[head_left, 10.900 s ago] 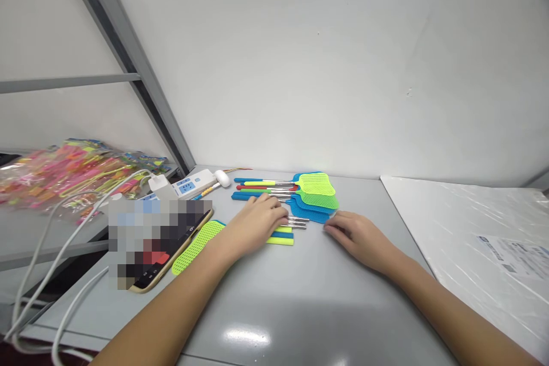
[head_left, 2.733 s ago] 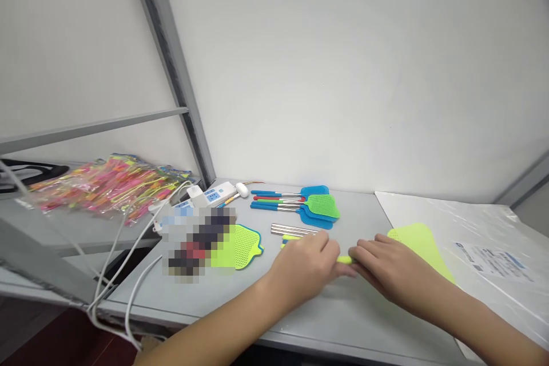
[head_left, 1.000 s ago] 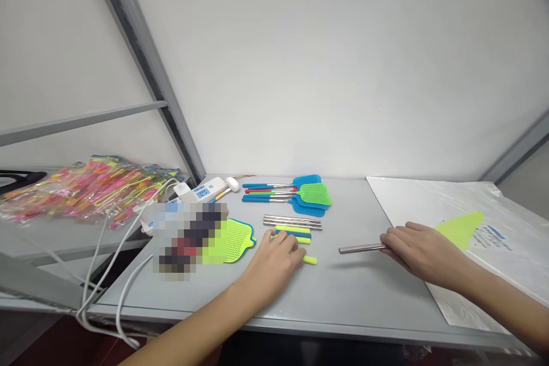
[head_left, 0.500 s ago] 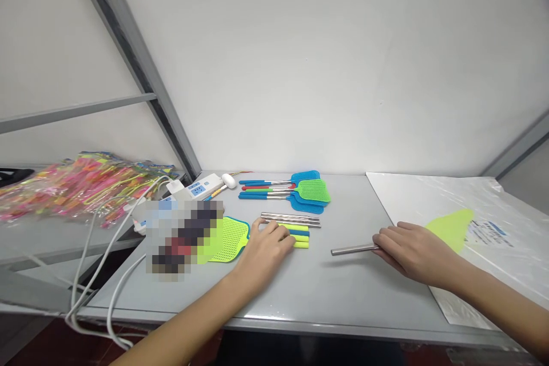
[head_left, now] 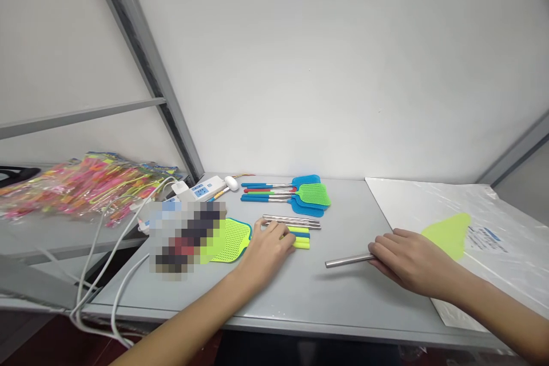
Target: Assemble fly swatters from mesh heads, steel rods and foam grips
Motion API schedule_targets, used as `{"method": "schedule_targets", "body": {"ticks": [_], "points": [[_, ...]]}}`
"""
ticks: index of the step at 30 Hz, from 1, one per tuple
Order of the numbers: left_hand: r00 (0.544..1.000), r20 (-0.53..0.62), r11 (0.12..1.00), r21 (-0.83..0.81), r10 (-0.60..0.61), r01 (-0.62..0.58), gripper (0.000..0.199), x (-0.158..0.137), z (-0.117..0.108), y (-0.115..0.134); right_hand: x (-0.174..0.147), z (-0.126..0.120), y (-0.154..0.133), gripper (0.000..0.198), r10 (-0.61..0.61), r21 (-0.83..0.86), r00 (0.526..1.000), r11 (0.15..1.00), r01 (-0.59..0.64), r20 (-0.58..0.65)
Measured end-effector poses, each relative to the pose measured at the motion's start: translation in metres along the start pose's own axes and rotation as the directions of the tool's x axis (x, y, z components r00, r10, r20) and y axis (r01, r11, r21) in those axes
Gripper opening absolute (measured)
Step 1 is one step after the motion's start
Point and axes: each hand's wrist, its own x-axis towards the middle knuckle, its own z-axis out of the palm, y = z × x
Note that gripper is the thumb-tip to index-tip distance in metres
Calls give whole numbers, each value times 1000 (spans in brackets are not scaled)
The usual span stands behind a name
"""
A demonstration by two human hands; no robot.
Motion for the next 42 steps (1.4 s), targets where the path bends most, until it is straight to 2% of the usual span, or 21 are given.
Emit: {"method": "schedule_targets", "body": {"ticks": [13,20,29,42], "points": [[999,-5,999,-16,-44,44,7,-7,-2,-2,10,-8,-14,23,-17,-1,1000,1000,17,-8],[999,-19,997,-63,-47,45,10,-8,-6,2,13,-8,-17,24,-20,-4,1000,1000,20,-18],[997,-25,993,-91,-71,69,25,0,-6,2,19,-2,-20,24,-27,24,999,999,28,-16],[994,-27,986,-133,-107,102,31,-4,-2,3,22,8,-23,24,-24,67,1000,997,25,-15]]}}
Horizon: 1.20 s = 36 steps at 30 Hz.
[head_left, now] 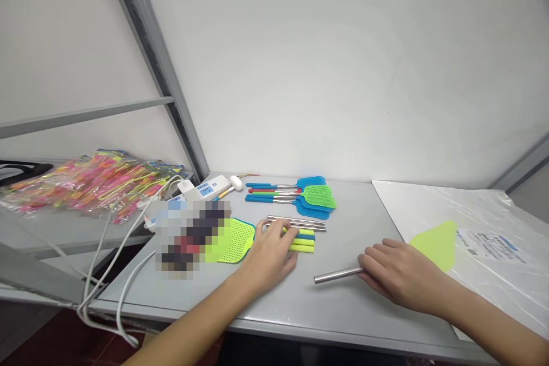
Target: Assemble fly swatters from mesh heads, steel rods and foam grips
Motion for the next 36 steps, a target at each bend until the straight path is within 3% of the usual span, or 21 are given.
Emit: {"method": "schedule_targets", "body": {"ticks": [10,14,18,22,25,27,30,32,36], "points": [[1000,8,998,-70,2,-1,30,-5,-5,5,4,4,-4,23,-6,16,1000,1000,6,-22],[999,-2,966,-256,39,-39,27,-8,-17,11,5,1,-5,23,0,3,1000,1000,0,-12],[997,78,899,-437,9,26,24,-11,-41,31,11,-3,-10,21,22,-31,999,999,-21,28],[967,244,972,-233,65,-6,26,-19,-54,70,23,-8,-30,14,-18,-32,998,999,20,61],[903,427,995,-103,38,7,21,-23,-53,93,30,-12,-47,13,-70,-51,995,996,74,65],[881,473,994,-89,-8,56,22,-25,-52,97,30,-15,-50,11,-95,-75,995,992,98,37],[899,432,991,-78,-63,107,25,-28,-58,90,24,-21,-40,22,-77,-134,992,989,64,-97],[918,390,993,-55,-76,106,27,-31,-63,84,17,-28,-28,34,15,-148,980,988,-45,-198],[946,310,994,-22,-97,110,30,-41,-65,77,9,-41,-15,71,185,-9,970,982,-189,-158]]}}
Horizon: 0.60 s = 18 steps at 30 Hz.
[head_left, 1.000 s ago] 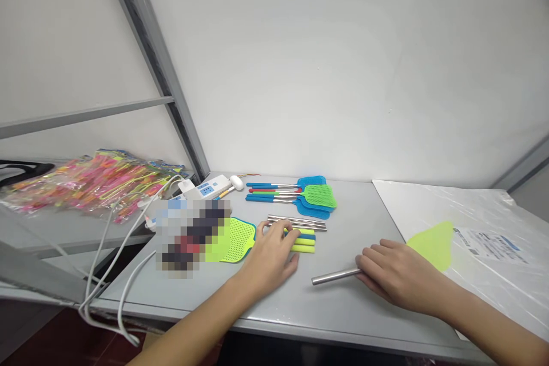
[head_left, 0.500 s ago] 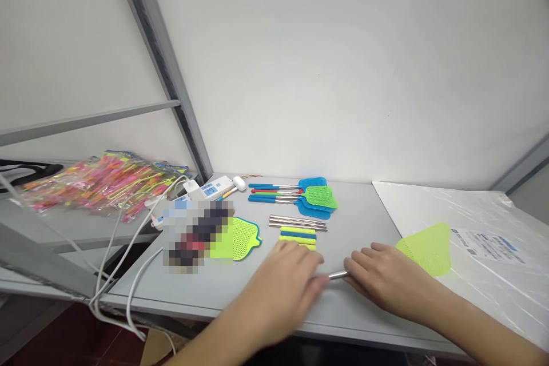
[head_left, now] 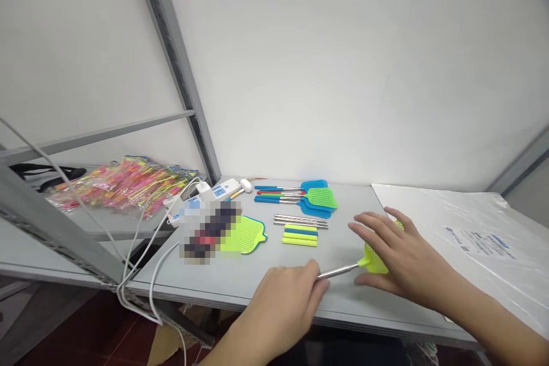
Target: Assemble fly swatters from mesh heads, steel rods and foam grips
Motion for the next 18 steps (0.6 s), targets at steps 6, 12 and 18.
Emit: {"method": "schedule_targets", "body": {"ticks": [6,12,18], "points": [[998,-51,995,97,35,-30,30,-4,-1,-7,-4,3,-8,29,-11,101,997,995,3,72],[988,-100,981,167,121,-103,21,1,3,3,13,7,-26,26,-82,134,996,988,79,21],[983,-110,973,192,148,-125,13,6,10,8,20,3,-38,24,-121,36,992,992,121,23]]}}
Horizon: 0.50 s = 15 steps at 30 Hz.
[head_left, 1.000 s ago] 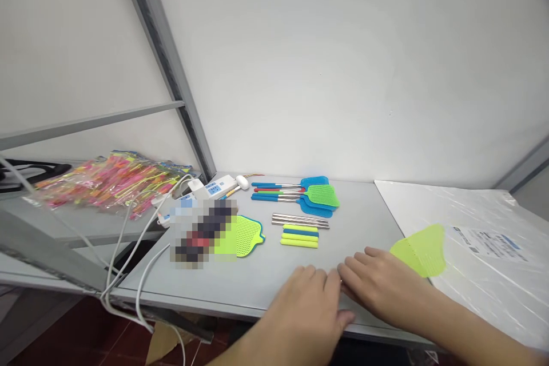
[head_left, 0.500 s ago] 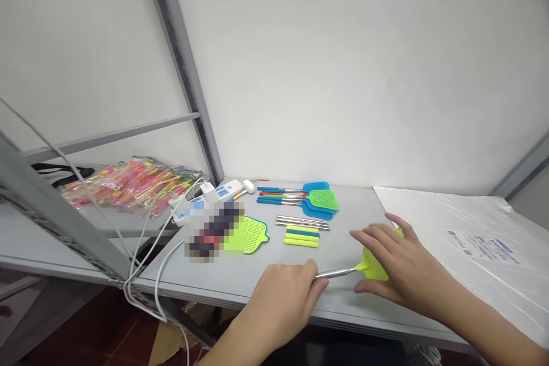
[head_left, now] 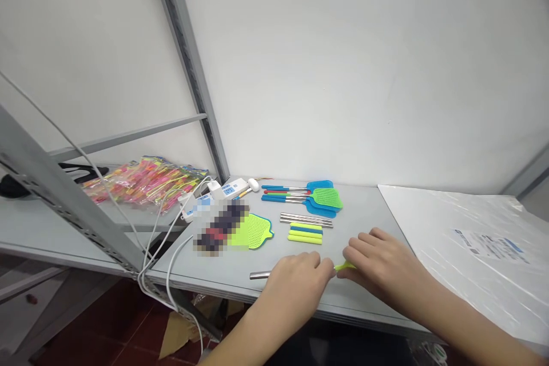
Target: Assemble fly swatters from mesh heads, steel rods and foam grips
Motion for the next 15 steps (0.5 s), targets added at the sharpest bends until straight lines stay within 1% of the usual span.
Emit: {"method": "schedule_targets", "body": {"ticks": [3,7,9,10,11,13,15], "points": [[1000,6,1000,8,-20,20,10,3,2,2,0,3,-3,20,-43,-65,998,997,46,42],[995,21,994,-39,-97,98,20,7,3,8,2,6,-4,21,-52,-96,997,994,57,53],[991,30,984,-114,-131,134,20,9,4,11,4,6,-2,22,-73,-102,997,992,76,39],[988,33,967,-200,-154,157,19,10,5,12,4,5,-2,23,-89,-106,996,990,91,26],[983,37,932,-314,-178,181,17,10,6,12,4,5,-1,25,-108,-111,994,988,108,5],[974,53,813,-541,-222,215,15,12,7,12,2,5,1,28,-138,-121,989,984,131,-48],[968,75,691,-687,-240,224,21,14,7,10,-2,6,3,30,-152,-131,983,982,139,-98]]}}
